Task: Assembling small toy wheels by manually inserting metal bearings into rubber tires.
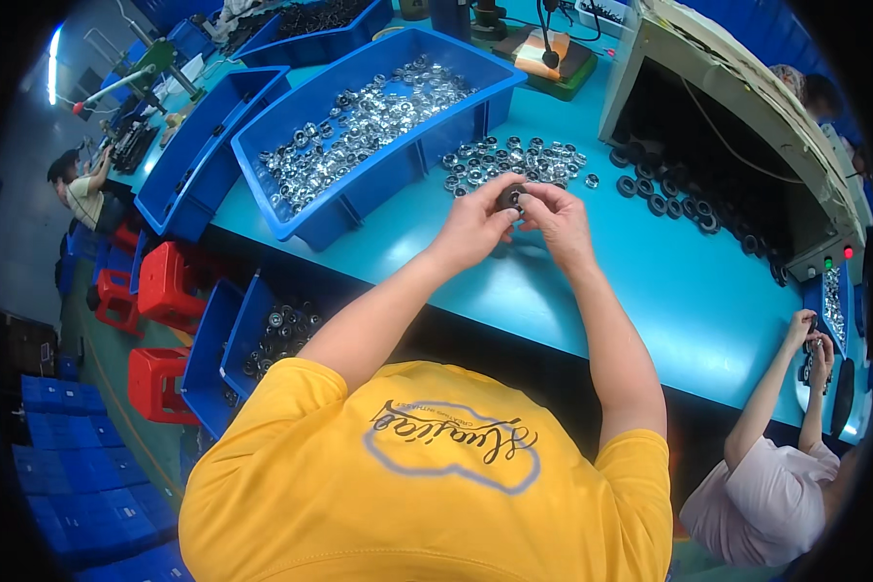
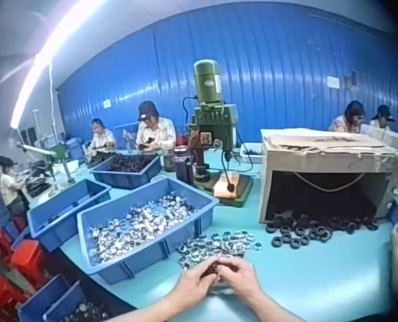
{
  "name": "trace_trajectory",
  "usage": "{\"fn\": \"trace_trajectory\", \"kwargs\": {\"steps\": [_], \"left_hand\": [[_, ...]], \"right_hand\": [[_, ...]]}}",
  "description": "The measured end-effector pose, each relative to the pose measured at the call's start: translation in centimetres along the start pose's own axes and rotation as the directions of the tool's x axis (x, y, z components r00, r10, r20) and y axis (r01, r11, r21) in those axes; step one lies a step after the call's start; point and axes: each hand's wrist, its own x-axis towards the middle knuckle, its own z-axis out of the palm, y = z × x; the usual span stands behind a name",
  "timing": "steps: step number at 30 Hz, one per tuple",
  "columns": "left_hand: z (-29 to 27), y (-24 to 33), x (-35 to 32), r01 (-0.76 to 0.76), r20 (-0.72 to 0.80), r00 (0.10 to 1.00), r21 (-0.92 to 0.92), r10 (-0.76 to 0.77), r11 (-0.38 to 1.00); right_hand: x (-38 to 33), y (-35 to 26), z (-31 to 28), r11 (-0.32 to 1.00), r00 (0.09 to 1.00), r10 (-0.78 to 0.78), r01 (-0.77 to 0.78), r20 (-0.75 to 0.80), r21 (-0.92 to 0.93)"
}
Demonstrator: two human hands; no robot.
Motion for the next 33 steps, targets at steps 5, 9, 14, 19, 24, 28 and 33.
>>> {"fn": "trace_trajectory", "kwargs": {"steps": [5, 9, 14, 19, 24, 28, 33], "left_hand": [[-0.1, -0.5, -0.5, 0.092, 0.057, 0.995, -0.318, -0.078, 0.944], [0.7, 0.7, -1.3, 0.02, 0.013, 1.0, -0.048, -0.02, 0.999], [0.3, 0.2, -1.5, -0.02, -0.03, 0.999, -0.128, 0.016, 0.992], [-2.2, -0.3, -1.9, 0.119, -0.019, 0.99, -0.386, -0.137, 0.915], [-5.6, -1.9, -3.6, 0.122, -0.169, 0.96, -0.458, -0.221, 0.88], [-8.1, -2.6, -5.2, -0.165, -0.263, 0.907, 0.499, 0.33, 0.851], [-10.1, -5.8, -7.6, -0.099, -0.188, 0.896, 0.797, 0.402, 0.596]], "right_hand": [[-0.5, -1.3, 0.1, 0.999, 0.998, 0.025, -0.027, 0.058, 0.034], [-0.7, -0.6, 0.5, 0.997, 0.999, -0.048, 0.047, -0.005, -0.065], [-1.0, -0.9, 0.9, 0.987, 0.995, -0.102, 0.103, 0.009, -0.121], [-0.1, -2.2, -1.4, 0.993, 0.992, -0.121, 0.121, -0.046, -0.011], [1.3, -2.2, -7.5, 0.984, 0.95, -0.18, 0.17, -0.255, -0.059], [2.0, -3.8, -12.9, 0.944, 0.878, -0.264, 0.15, -0.398, -0.295], [1.1, -3.3, -19.1, 0.601, 0.819, -0.415, -0.079, -0.396, -0.795]]}}
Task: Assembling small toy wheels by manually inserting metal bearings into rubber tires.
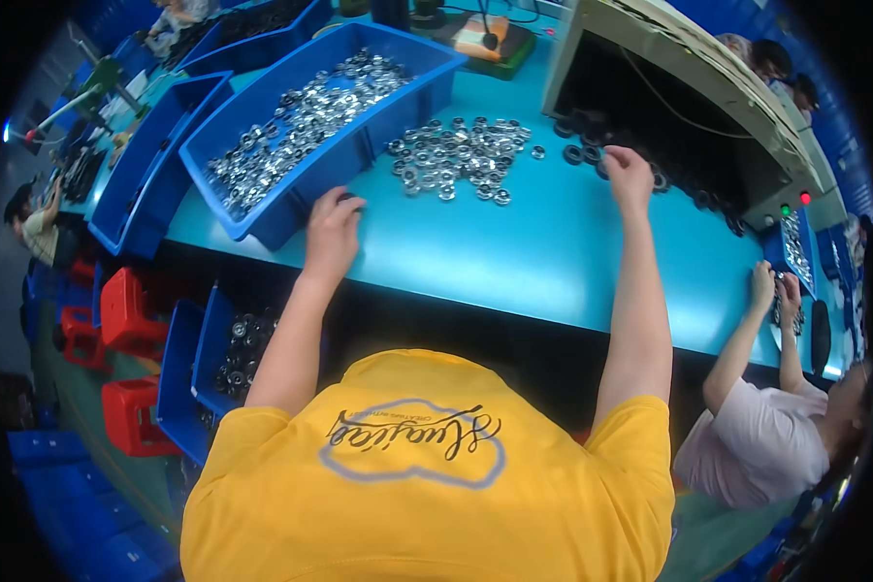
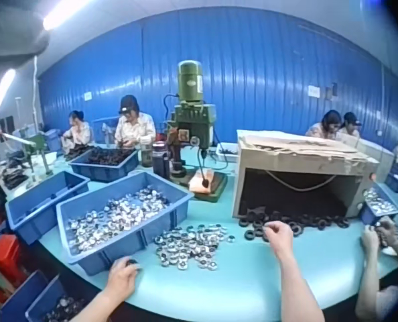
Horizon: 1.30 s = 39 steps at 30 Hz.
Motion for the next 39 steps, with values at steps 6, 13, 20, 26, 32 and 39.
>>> {"fn": "trace_trajectory", "kwargs": {"steps": [6, 13, 20, 26, 32, 39], "left_hand": [[-0.6, 2.8, 0.9, -0.122, -0.113, 0.985, 0.083, 0.131, 0.989], [1.4, 7.6, 2.0, -0.148, 0.021, 0.985, -0.393, 0.17, 0.908], [5.0, 10.5, 3.8, 0.566, 0.583, 0.812, -0.793, -0.009, -0.226], [6.0, 8.1, 2.2, 0.591, 0.6, 0.788, -0.676, 0.136, -0.44], [5.4, 7.3, 2.6, 0.56, 0.564, 0.803, -0.607, 0.19, -0.565], [5.3, 7.2, 2.5, 0.564, 0.565, 0.8, -0.591, 0.204, -0.577]], "right_hand": [[-1.6, -0.4, 2.2, 0.931, 0.987, -0.063, 0.112, 0.147, -0.348], [-2.7, -1.4, 4.7, 0.907, 0.957, -0.276, 0.289, 0.086, -0.305], [-12.3, -14.5, 5.2, 0.861, 0.845, -0.494, 0.444, 0.203, 0.248], [-15.0, -16.0, 5.4, 0.855, 0.868, -0.453, 0.358, 0.202, 0.375], [-11.7, -12.2, 4.5, 0.967, 0.881, -0.233, 0.256, 0.411, -0.001], [-12.3, -11.1, 6.0, 0.886, 0.861, -0.324, 0.422, 0.393, -0.194]]}}
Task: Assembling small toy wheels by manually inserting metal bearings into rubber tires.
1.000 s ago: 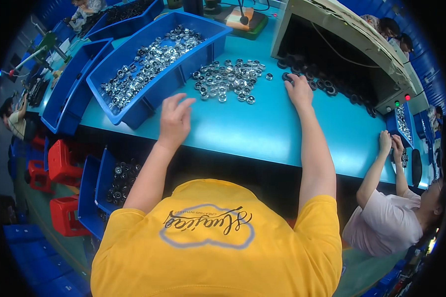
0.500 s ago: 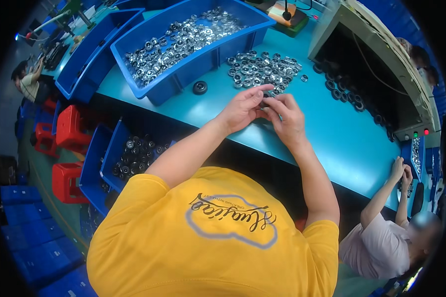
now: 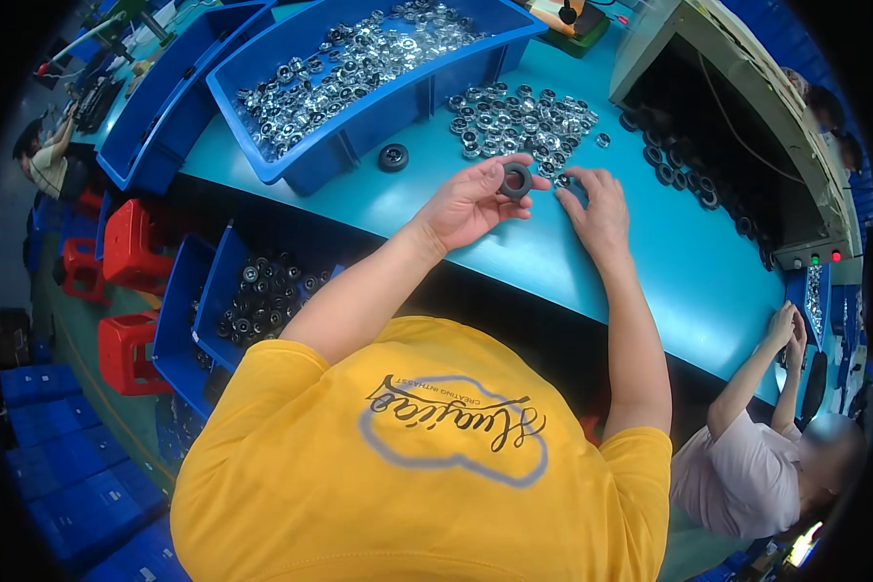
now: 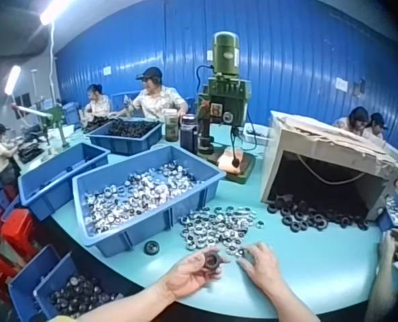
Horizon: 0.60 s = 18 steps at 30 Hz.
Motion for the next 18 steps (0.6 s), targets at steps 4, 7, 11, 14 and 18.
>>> {"fn": "trace_trajectory", "kwargs": {"steps": [4, 7, 11, 14, 18], "left_hand": [[-0.1, -0.1, 0.0, 0.003, -0.004, 1.0, -0.006, -0.003, 1.0], [-0.2, -0.1, 0.0, 0.016, -0.001, 1.0, -0.009, -0.016, 1.0], [-0.4, -0.1, 0.1, 0.02, 0.001, 1.0, -0.006, -0.02, 1.0], [-0.1, -0.5, 0.0, -0.047, -0.036, 0.998, 0.131, 0.052, 0.99], [0.0, -1.1, 0.1, -0.083, -0.165, 0.971, 0.448, 0.174, 0.89]], "right_hand": [[-0.4, 0.4, 0.9, 0.997, 0.999, 0.005, -0.002, -0.048, 0.073], [-0.6, 0.4, 1.1, 0.967, 0.995, 0.051, -0.028, -0.082, 0.254], [-0.6, -0.1, 0.6, 0.874, 0.99, 0.11, -0.057, -0.084, 0.483], [-0.6, -0.1, 0.5, 0.842, 0.989, 0.105, -0.032, -0.107, 0.538], [-0.6, -0.2, 0.4, 0.817, 0.987, 0.136, -0.064, -0.084, 0.573]]}}
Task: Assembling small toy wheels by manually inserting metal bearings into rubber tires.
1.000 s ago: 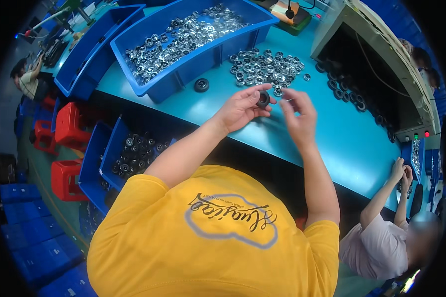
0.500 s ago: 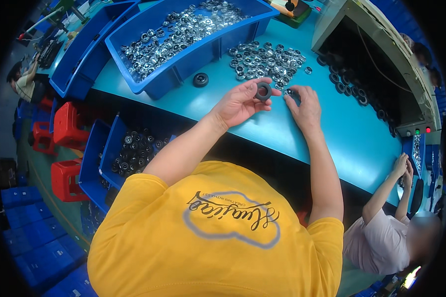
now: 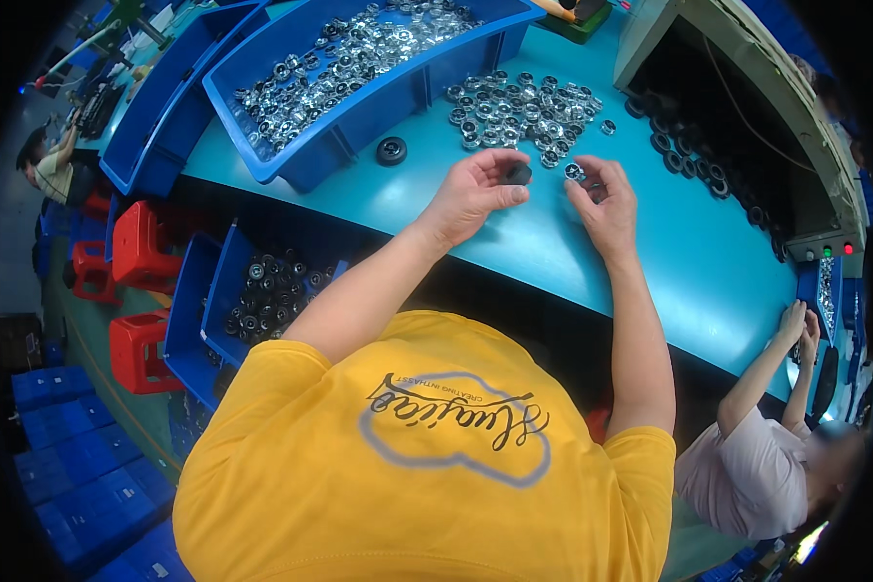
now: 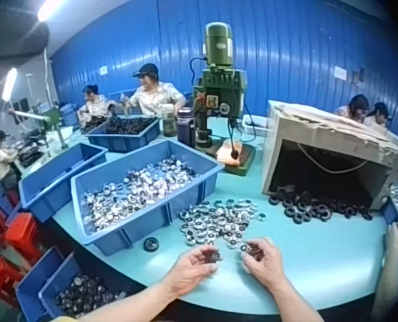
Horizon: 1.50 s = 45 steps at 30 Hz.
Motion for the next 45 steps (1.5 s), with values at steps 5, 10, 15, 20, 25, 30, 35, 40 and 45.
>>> {"fn": "trace_trajectory", "kwargs": {"steps": [5, 10, 15, 20, 25, 30, 35, 40, 45], "left_hand": [[1.0, 0.3, -0.2, -0.036, -0.074, 0.996, 0.188, 0.051, 0.982], [1.0, -0.1, -0.2, -0.053, -0.082, 0.994, 0.252, 0.076, 0.966], [0.9, -0.2, -0.2, -0.07, -0.083, 0.991, 0.348, 0.105, 0.935], [1.1, -0.2, -0.2, -0.047, -0.092, 0.992, 0.35, 0.084, 0.935], [1.1, -0.7, -0.1, -0.088, -0.111, 0.984, 0.368, 0.137, 0.926], [1.1, -0.7, -0.1, -0.053, -0.132, 0.984, 0.442, 0.123, 0.896], [1.6, -1.2, -0.2, -0.111, -0.096, 0.978, 0.509, 0.184, 0.854], [1.4, -0.8, -0.3, -0.087, -0.031, 0.992, 0.541, 0.123, 0.836], [0.6, 0.0, 0.0, 0.035, -0.014, 0.999, 0.151, -0.033, 0.988]], "right_hand": [[0.0, 0.5, -0.2, 0.998, 0.999, 0.05, -0.05, 0.008, 0.028], [-0.1, 0.7, -0.1, 0.99, 0.994, 0.107, -0.109, 0.02, 0.085], [-0.1, 1.1, 0.0, 0.96, 0.979, 0.199, -0.205, 0.049, 0.192], [-0.1, 1.2, 0.1, 0.962, 0.984, 0.174, -0.18, 0.045, 0.204], [-0.1, 1.5, 0.1, 0.954, 0.979, 0.197, -0.204, 0.055, 0.221], [-0.1, 1.2, 0.0, 0.954, 0.978, 0.2, -0.208, 0.058, 0.217], [-0.1, 1.4, 0.0, 0.954, 0.978, 0.198, -0.206, 0.058, 0.216], [-0.2, 1.1, 0.0, 0.96, 0.981, 0.189, -0.195, 0.05, 0.199], [-0.2, 1.1, -0.1, 0.965, 0.98, 0.188, -0.196, 0.063, 0.175]]}}
